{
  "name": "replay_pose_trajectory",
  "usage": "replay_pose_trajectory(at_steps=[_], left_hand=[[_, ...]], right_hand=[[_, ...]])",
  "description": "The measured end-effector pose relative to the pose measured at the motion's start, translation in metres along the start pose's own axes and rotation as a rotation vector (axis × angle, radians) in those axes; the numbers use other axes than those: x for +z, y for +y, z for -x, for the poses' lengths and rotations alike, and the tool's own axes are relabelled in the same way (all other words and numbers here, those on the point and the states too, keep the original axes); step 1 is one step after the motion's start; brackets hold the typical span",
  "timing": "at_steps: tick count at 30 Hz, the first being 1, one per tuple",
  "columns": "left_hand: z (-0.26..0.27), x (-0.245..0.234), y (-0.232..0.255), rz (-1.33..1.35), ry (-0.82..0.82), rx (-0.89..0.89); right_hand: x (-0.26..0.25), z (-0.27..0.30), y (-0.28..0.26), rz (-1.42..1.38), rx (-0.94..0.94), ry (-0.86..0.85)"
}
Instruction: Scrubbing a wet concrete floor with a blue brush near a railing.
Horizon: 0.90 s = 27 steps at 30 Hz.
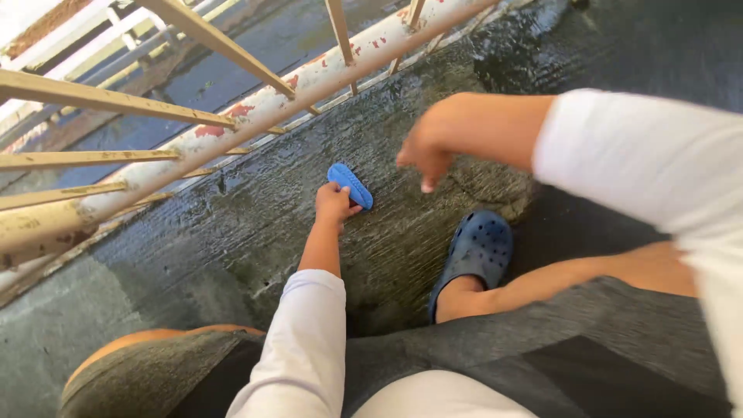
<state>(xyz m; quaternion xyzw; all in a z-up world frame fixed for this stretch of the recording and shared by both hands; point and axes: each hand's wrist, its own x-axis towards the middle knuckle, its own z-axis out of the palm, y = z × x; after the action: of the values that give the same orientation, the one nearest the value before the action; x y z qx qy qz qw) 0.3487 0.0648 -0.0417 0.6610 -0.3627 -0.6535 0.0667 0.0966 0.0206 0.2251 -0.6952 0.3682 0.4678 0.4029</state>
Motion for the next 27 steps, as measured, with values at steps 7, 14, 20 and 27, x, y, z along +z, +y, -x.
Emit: replay_pose_trajectory(at_steps=[7,14,20,27], left_hand=[[0.002,-0.052,0.057,-0.586,-0.325,-0.048],[0.158,-0.107,0.226,-1.549,-0.386,0.526],[0.195,-0.122,0.252,-1.519,-0.563,0.738],[0.191,-0.127,0.272,-1.541,-0.570,0.786]], right_hand=[[0.014,-0.148,-0.100,-0.676,0.182,0.558],[0.027,-0.203,-0.170,-1.029,0.579,1.174],[0.056,-0.202,-0.234,-0.883,0.367,1.231],[0.097,-0.169,-0.122,-0.801,0.826,1.308]])
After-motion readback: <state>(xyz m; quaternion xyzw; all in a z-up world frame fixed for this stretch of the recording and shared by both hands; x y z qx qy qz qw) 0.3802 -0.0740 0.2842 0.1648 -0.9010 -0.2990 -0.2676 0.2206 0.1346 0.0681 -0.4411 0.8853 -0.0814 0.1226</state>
